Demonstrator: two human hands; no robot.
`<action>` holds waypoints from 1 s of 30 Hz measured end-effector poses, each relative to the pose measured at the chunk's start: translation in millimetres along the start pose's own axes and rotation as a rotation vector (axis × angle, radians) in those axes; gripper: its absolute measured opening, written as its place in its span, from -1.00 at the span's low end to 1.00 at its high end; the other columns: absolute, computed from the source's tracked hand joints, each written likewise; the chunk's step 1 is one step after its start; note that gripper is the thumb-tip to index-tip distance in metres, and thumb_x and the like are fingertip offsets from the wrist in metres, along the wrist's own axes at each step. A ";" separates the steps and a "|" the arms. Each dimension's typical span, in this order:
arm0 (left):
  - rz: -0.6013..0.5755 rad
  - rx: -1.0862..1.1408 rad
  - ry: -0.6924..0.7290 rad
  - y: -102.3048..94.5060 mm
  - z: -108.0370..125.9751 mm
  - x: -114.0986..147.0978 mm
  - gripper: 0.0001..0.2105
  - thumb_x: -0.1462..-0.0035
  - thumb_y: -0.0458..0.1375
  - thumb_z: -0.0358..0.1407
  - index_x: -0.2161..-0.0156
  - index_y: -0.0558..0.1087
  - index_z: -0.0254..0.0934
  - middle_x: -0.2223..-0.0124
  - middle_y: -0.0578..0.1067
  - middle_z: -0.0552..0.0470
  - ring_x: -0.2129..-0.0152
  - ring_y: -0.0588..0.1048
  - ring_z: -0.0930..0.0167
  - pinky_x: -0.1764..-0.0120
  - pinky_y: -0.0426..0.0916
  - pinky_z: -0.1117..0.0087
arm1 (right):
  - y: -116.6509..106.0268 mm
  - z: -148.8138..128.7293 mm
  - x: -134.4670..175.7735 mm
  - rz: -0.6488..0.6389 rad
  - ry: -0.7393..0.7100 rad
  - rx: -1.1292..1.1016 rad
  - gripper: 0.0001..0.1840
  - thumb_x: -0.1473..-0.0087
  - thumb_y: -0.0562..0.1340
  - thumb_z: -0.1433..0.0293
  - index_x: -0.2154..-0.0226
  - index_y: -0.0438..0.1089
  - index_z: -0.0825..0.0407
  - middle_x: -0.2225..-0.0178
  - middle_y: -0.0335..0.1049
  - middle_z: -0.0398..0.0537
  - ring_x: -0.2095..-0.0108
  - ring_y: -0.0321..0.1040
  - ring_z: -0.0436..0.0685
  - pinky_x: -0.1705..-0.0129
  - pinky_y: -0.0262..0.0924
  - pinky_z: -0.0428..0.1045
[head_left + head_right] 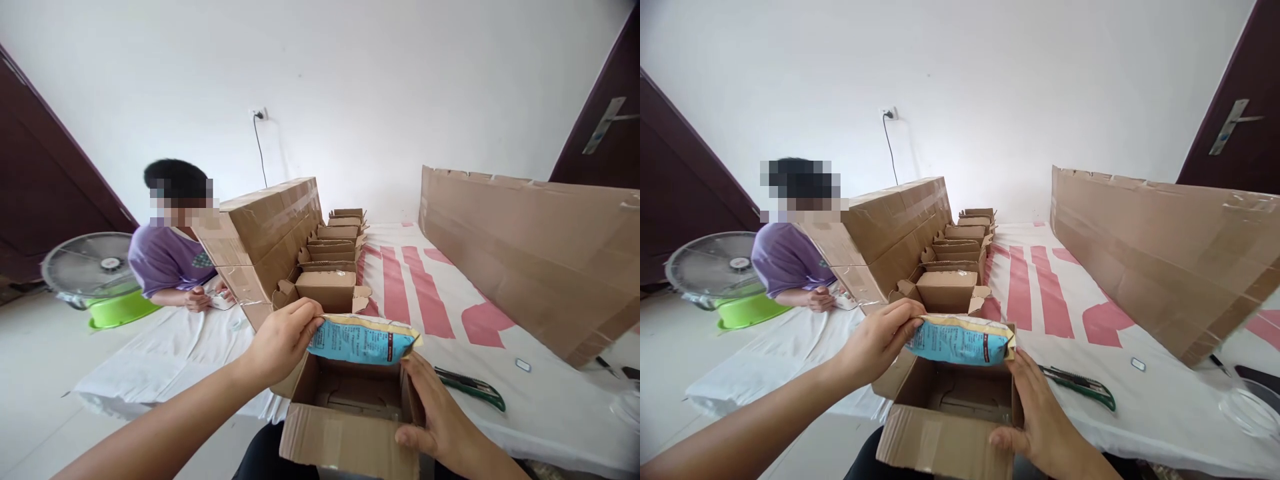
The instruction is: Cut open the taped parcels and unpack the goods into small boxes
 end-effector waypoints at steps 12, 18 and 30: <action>0.049 0.083 0.003 -8.6 7.4 -3.7 -0.77 -0.33 -0.10 -0.29 0.29 0.37 -0.23 0.29 0.49 0.01 0.39 0.47 0.42 0.34 0.37 0.42 | -54.4 17.9 -18.4 0.352 0.151 -0.326 -0.17 -0.02 0.34 0.09 -0.22 -0.02 -0.12 -0.16 0.21 0.14 -0.11 0.25 0.33 -0.07 0.28 0.21; 0.026 0.111 0.028 -4.3 24.2 -7.6 -0.78 -0.33 -0.10 -0.31 0.29 0.36 -0.23 0.26 0.50 0.00 0.36 0.49 0.42 0.31 0.38 0.42 | -47.7 0.5 -49.3 0.197 0.103 -0.466 -0.17 0.05 0.41 0.11 -0.20 0.12 -0.08 -0.14 0.33 0.10 -0.13 0.28 0.34 -0.14 0.23 0.27; 0.034 0.225 -0.101 1.1 3.6 -13.8 -0.88 -0.27 0.03 -0.23 0.17 0.34 -0.20 0.24 0.51 0.02 0.32 0.51 0.38 0.26 0.42 0.34 | -44.5 1.6 -73.1 0.198 0.145 -0.825 -0.53 0.01 0.36 0.10 0.09 0.38 -0.04 0.17 0.60 -0.02 0.19 0.55 0.31 0.10 0.44 0.22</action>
Point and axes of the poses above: each hand's wrist, its own x-axis away from the middle knuckle, its own y-axis out of the palm, z = x × y, the point moved 10 cm from there along -x, towards the middle knuckle
